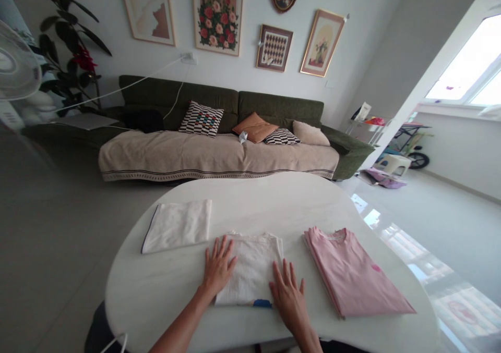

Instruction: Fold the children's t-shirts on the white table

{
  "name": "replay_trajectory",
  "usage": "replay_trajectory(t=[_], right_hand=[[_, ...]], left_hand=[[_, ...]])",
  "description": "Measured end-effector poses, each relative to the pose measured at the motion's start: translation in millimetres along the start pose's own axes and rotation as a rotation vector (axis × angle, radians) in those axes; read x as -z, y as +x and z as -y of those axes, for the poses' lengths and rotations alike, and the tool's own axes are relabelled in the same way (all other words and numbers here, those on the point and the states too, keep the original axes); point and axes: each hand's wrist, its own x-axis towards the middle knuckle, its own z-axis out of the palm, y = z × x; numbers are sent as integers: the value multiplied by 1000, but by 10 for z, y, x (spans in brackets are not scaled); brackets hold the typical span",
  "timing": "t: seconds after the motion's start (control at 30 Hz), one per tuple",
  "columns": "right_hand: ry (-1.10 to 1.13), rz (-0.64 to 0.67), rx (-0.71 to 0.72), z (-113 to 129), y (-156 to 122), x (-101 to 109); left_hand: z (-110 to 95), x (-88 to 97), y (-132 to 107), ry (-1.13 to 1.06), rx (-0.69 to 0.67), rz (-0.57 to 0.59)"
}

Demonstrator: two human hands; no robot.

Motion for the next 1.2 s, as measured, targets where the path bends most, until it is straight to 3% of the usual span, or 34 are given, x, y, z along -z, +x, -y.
replay_trajectory(t=[0.1, 0.2, 0.27, 0.37, 0.47, 0.57, 0.67, 0.73, 0.8, 0.87, 0.93, 1.0, 1.1, 1.2], right_hand=[[90, -39, 144, 394, -146, -13], [198, -74, 303, 869, -276, -183], [208, -104, 282, 1091, -307, -329], [242, -106, 227, 1213, -249, -416], [508, -5, 153, 1158, -84, -232], [851, 107, 57, 1064, 141, 101], [1391, 191, -96, 1011, 363, 389], [1769, 215, -201, 1004, 496, 537], [1949, 158, -221, 1001, 617, 686], [2069, 77, -189, 981, 718, 862], [2199, 7, -155, 920, 770, 1042], [2257, -63, -131, 802, 739, 1159], [2249, -147, -155, 513, 492, 1049], [2101, -108, -266, 132, 73, 577]], left_hand=[[86, -40, -177, -130, 18, -33], [135, -23, -464, -408, 14, -55], [150, 40, -689, -623, 75, -58], [150, 190, -1012, -986, 293, -2], [110, 358, -1224, -1352, 586, 170], [-3, 484, -1260, -1655, 802, 483], [-199, 528, -1152, -1908, 814, 835], [-346, 517, -1024, -2040, 749, 961], [-468, 511, -839, -2145, 655, 906], [-542, 552, -589, -2218, 598, 654], [-564, 652, -304, -2211, 649, 394], [-550, 772, -63, -2147, 706, 257], [-493, 843, 42, -2029, 644, 232], [-387, 705, -205, -1869, 649, 334]])
